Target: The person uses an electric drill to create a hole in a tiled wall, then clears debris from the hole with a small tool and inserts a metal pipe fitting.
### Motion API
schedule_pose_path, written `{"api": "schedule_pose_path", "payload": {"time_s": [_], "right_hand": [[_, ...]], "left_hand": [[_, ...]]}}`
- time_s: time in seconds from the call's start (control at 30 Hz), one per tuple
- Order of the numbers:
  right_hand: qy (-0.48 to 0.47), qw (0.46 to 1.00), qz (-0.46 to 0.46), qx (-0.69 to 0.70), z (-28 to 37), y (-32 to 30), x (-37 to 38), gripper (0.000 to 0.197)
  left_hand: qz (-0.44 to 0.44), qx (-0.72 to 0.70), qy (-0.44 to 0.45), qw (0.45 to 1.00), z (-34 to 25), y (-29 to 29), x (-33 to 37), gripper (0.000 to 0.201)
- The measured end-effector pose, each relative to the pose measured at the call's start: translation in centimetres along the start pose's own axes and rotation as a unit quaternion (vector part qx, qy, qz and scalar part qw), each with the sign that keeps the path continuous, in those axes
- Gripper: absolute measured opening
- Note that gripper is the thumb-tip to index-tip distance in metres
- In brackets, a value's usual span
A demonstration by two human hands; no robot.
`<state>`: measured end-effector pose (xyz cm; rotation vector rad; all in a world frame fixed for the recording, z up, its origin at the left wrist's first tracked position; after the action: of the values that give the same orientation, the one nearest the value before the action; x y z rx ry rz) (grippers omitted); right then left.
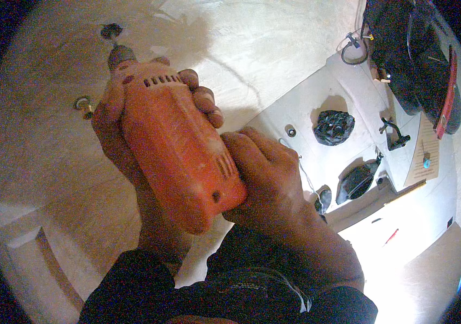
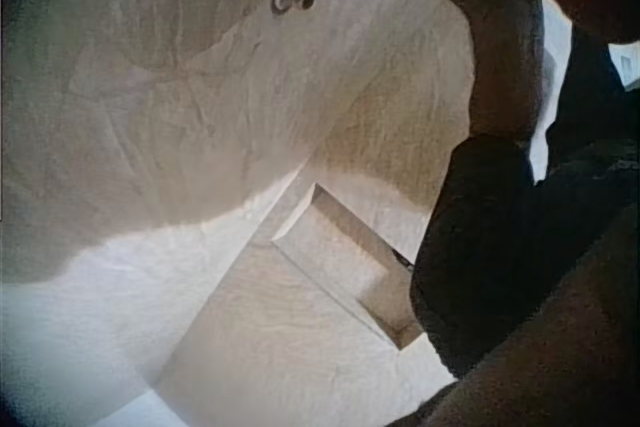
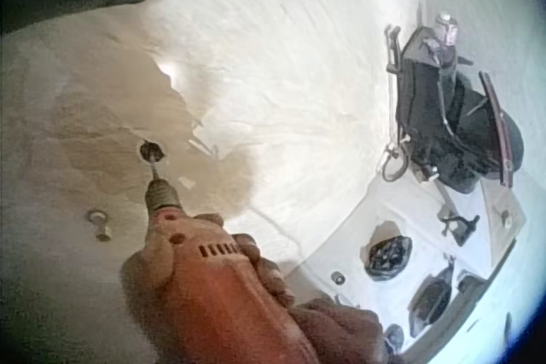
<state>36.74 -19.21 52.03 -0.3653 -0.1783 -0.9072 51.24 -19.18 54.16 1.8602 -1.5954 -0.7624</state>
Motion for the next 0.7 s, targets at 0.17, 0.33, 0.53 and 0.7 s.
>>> {"api": "schedule_pose_path", "payload": {"time_s": [0.17, 0.33, 0.53, 0.7], "right_hand": [[-0.017, 1.000, 0.001, 0.015, -0.37, 0.36, 0.01, 0.046], [-0.024, 1.000, 0.004, 0.006, -0.32, 0.56, 0.10, 0.046], [-0.041, 0.999, 0.007, -0.012, -0.34, 0.62, -0.03, 0.045], [-0.039, 0.999, 0.006, -0.015, -0.13, 0.79, 0.14, 0.044]], "left_hand": [[0.014, 0.048, 0.010, 0.999, -0.34, -0.10, 0.15, 0.061], [0.020, 0.051, 0.018, 0.998, -0.11, -0.17, 0.41, 0.059], [0.004, 0.046, 0.014, 0.999, -0.38, -0.06, 0.18, 0.061], [0.025, 0.050, 0.012, 0.998, -0.43, -0.65, 0.17, 0.061]]}}
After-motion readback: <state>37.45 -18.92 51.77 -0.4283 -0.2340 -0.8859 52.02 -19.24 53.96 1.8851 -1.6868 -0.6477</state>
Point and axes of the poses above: each hand's wrist, its own x-axis towards the middle knuckle, its own y-axis out of the palm, z = x × y, the point moved 7 cm from there along x, towards the middle knuckle, and after that the axes turned 12 degrees about z, right-handed, at the moved point
